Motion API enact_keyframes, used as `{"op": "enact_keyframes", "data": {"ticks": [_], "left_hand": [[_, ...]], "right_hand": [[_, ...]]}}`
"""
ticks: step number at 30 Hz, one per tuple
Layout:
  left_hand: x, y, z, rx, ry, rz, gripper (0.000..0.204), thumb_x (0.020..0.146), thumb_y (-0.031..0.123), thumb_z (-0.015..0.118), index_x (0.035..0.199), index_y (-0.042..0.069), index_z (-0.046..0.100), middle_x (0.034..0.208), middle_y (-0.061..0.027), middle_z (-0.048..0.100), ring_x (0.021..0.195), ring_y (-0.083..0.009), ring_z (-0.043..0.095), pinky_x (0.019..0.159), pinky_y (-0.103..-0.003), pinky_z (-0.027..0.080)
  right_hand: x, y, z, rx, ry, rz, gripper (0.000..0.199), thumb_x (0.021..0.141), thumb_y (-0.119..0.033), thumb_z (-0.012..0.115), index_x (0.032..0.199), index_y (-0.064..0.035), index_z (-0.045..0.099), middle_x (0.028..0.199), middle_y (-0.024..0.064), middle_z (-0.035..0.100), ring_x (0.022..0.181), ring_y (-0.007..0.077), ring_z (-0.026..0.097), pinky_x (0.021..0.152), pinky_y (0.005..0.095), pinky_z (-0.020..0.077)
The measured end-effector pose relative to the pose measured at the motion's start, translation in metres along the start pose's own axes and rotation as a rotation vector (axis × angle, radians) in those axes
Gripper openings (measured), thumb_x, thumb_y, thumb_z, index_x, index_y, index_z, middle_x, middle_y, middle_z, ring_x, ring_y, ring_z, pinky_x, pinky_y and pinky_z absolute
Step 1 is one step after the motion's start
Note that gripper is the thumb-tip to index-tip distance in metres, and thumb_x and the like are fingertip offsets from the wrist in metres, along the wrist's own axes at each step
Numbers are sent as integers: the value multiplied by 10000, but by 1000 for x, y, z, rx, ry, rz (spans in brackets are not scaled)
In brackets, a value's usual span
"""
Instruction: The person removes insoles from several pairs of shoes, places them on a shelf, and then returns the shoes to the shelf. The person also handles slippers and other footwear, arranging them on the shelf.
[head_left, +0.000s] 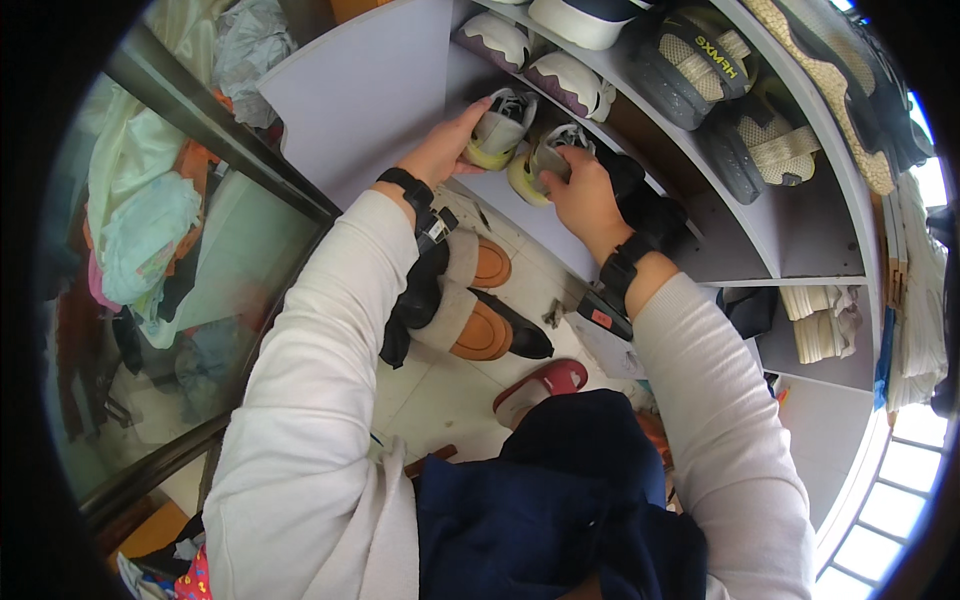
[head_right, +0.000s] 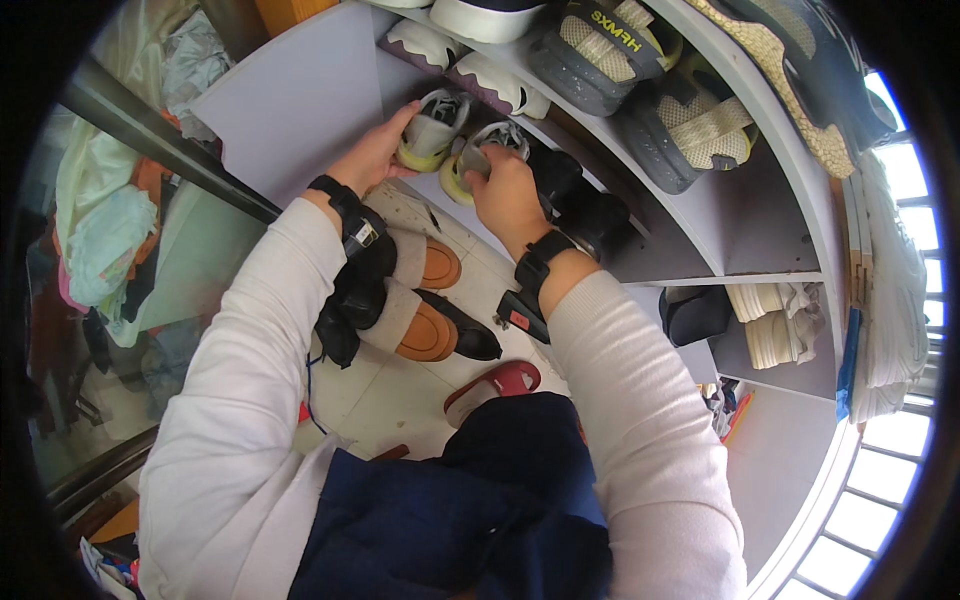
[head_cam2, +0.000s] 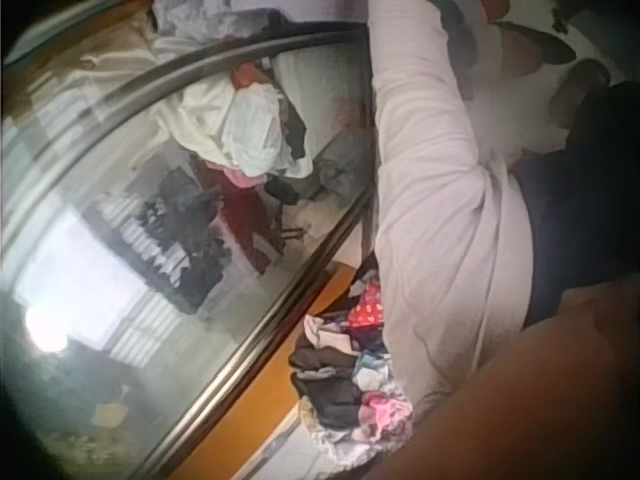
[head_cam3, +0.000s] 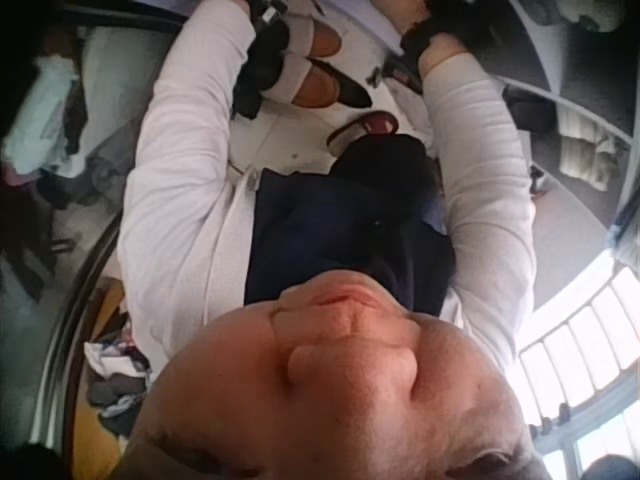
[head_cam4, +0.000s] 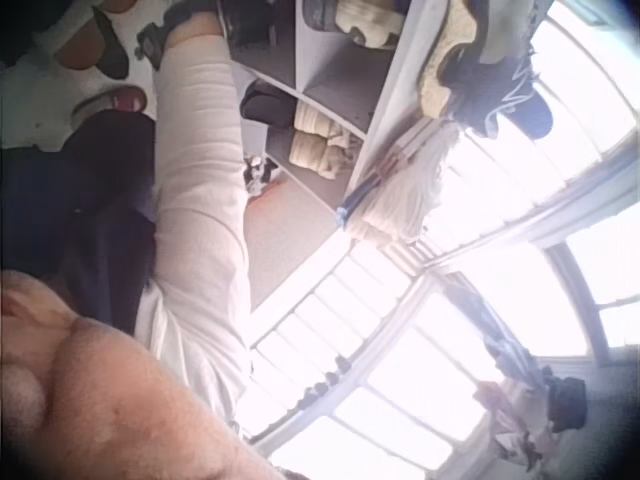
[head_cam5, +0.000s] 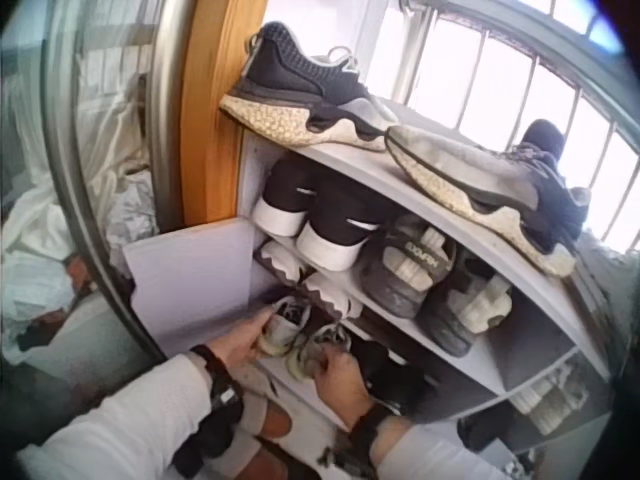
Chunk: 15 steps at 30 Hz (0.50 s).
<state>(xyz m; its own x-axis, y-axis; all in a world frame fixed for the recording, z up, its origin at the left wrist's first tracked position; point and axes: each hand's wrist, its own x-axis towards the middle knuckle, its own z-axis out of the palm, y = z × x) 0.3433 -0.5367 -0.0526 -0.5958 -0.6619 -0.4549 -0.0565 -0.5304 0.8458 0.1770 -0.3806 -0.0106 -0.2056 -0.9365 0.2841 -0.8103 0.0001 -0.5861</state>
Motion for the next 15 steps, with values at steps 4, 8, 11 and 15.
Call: {"op": "enact_keyframes", "data": {"ticks": [4,8,11,15], "left_hand": [[21,-34,18,-45,176,246,1022,759,506,798,1503,68,251,1484,-238,318,1238,-328,516,1000,-421,456],[10,-93,38,649,174,749,1046,814,320,792,1543,99,74,1522,-359,15,1434,-476,-50,1136,-528,223],[18,-104,43,630,202,751,1025,816,316,786,1555,132,100,1511,-380,-44,1391,-560,85,1125,-588,210],[23,-100,61,813,401,825,929,874,352,703,1560,175,102,1532,-349,-52,1399,-550,81,1059,-687,230]], "right_hand": [[5,12,12,-43,28,85,481,788,-72,703,1234,44,564,1181,265,584,1069,384,600,888,402,505],[1,11,19,122,34,84,539,790,-78,694,1291,26,524,1371,277,447,1220,425,497,984,413,457],[-15,2,17,49,-6,-23,537,791,-79,691,1290,18,519,1407,293,401,1290,449,428,1046,419,414],[-50,-15,-8,70,-226,-8,474,793,-85,695,1243,-26,554,1406,309,392,1316,477,388,1076,439,388]]}}
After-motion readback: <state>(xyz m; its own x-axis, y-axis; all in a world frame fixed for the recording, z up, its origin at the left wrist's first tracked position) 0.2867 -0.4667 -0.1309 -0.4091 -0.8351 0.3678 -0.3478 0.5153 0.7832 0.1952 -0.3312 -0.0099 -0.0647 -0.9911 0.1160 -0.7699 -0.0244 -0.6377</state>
